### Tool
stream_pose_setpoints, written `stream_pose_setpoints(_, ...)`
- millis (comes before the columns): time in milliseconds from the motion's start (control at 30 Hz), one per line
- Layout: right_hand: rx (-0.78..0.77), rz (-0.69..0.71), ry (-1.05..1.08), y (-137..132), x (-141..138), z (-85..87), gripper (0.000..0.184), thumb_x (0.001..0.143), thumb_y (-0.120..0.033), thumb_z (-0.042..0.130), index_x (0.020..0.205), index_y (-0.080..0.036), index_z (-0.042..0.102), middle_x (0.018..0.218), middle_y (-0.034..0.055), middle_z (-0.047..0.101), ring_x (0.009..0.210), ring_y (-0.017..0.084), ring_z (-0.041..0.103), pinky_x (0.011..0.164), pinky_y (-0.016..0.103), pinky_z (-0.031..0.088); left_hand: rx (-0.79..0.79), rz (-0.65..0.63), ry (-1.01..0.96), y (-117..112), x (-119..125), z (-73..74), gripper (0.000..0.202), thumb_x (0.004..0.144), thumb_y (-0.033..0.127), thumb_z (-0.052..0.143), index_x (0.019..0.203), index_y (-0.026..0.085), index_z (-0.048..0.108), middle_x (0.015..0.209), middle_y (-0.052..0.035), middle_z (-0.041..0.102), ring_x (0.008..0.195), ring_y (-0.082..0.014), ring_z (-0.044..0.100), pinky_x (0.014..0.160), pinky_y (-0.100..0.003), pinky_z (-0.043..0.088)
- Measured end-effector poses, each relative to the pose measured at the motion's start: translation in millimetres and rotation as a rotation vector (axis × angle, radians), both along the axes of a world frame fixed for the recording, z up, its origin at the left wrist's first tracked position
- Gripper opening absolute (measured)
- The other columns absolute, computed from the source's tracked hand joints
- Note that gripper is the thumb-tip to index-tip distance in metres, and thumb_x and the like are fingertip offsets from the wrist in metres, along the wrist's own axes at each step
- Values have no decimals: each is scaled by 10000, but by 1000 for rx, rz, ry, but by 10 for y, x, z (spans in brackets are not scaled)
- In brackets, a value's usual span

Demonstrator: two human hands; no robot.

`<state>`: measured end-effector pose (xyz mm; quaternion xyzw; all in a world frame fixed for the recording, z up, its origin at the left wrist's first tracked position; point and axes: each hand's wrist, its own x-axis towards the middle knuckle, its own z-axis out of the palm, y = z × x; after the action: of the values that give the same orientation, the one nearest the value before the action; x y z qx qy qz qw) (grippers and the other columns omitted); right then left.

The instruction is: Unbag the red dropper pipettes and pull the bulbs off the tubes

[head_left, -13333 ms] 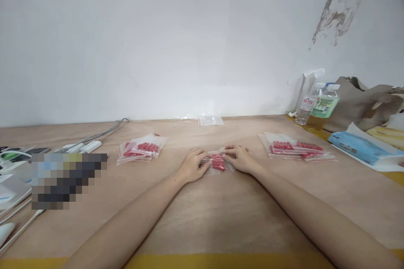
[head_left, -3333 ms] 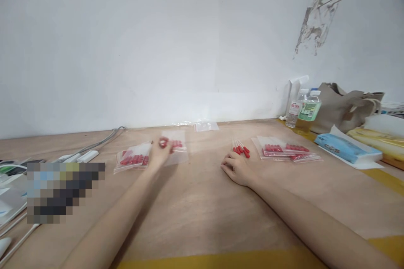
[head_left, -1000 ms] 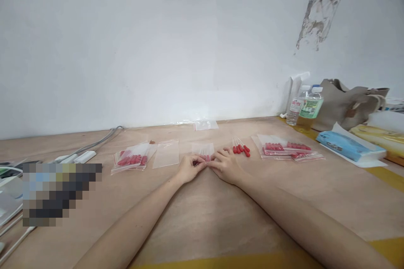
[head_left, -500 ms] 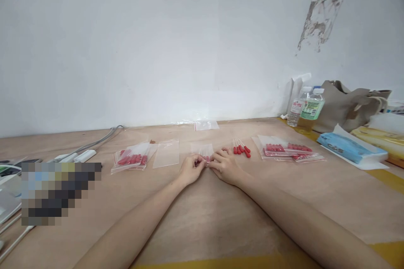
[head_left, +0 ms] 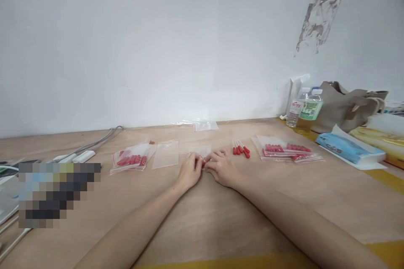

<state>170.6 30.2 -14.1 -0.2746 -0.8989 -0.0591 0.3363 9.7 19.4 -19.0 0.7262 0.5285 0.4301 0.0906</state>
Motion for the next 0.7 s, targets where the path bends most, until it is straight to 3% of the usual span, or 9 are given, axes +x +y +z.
stream_pose_setpoints(133,-148,113,35,-60,71,39,106,773,-137,509,752,-179,603,1143,69,493,956,164,490,793,307,352,27,91,-60,21,-72,41,211,842,301,378,794,156,522,783,-57,580,782,-182,556,736,-328,436)
stream_pose_setpoints(267,-387,218,122,-51,253,51,42,733,-155,548,718,-168,584,1051,64,545,977,155,524,761,247,418,-1,-100,-2,-37,-173,130,276,859,348,371,1004,181,536,1103,-69,566,1077,-192,490,917,-335,374)
stream_pose_setpoints(333,-427,137,182,-11,321,36,112,733,-177,545,631,-164,587,967,60,577,896,149,560,736,249,430,-42,-255,125,-81,-207,167,313,857,352,390,1100,205,522,1187,-56,531,1173,-199,412,990,-355,305)
stream_pose_setpoints(433,-373,-15,240,59,352,-3,136,723,-183,553,609,-168,626,914,57,595,789,139,574,713,262,428,-90,-393,285,-160,-216,199,331,854,340,409,1149,234,516,1180,-48,541,1134,-195,446,985,-363,316)
stream_pose_setpoints(567,-262,-135,167,84,320,-13,110,718,-183,574,745,-200,679,833,44,601,797,154,548,701,269,396,-74,-362,324,-293,-208,210,360,793,324,512,1144,245,533,1178,-64,534,1072,-213,483,943,-371,360)
stream_pose_setpoints(700,-308,-157,21,55,327,65,136,738,-213,570,836,-213,665,766,22,591,751,148,530,663,258,357,-81,-330,292,-398,-239,211,367,763,269,541,1129,245,543,1138,-63,555,1035,-211,503,904,-348,391)
